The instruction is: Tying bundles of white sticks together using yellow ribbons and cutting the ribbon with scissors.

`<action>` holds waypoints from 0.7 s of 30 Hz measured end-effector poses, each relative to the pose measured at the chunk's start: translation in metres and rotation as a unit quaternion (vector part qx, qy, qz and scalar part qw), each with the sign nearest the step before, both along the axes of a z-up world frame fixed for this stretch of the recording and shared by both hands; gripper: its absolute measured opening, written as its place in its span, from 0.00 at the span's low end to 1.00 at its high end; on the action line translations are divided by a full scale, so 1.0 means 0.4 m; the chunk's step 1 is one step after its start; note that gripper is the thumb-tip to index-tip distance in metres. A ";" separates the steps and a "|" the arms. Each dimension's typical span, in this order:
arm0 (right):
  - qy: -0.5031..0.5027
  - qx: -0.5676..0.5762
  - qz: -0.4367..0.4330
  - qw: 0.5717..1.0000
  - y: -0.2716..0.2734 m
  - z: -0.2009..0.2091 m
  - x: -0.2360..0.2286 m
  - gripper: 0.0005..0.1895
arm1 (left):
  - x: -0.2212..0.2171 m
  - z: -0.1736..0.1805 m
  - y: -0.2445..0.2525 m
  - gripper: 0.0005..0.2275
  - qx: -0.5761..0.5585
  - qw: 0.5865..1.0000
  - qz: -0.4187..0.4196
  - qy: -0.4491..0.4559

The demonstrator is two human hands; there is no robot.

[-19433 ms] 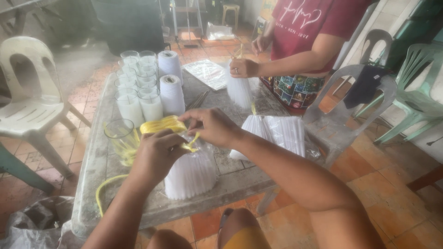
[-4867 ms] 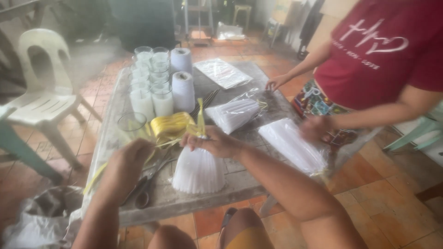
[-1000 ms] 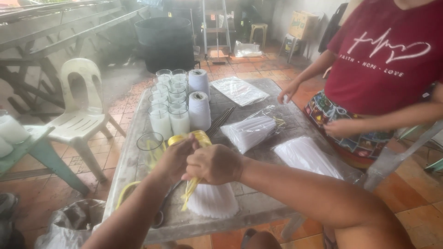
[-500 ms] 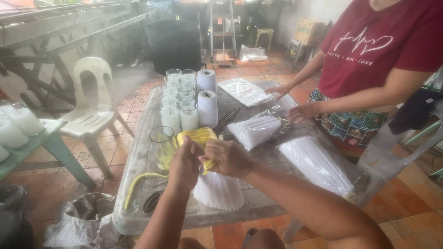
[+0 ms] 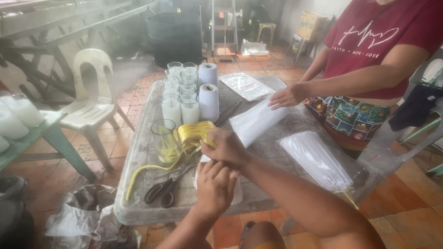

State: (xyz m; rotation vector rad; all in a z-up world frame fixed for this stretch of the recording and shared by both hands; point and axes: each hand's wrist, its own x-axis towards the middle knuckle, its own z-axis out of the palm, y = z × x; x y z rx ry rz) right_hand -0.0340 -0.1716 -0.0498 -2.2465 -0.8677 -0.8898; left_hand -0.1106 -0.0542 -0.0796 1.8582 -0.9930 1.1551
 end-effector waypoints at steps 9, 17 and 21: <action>0.182 0.082 -0.029 0.979 -0.021 0.011 0.006 0.19 | 0.112 -0.131 0.004 0.17 -0.024 0.994 0.006 0.103; 0.385 0.280 0.178 0.862 -0.099 0.006 0.000 0.16 | 0.002 0.099 0.026 0.32 -0.114 0.864 0.030 0.490; 0.387 0.288 0.260 0.836 -0.116 -0.005 0.001 0.09 | 0.010 0.123 0.020 0.36 -0.100 0.836 0.077 0.534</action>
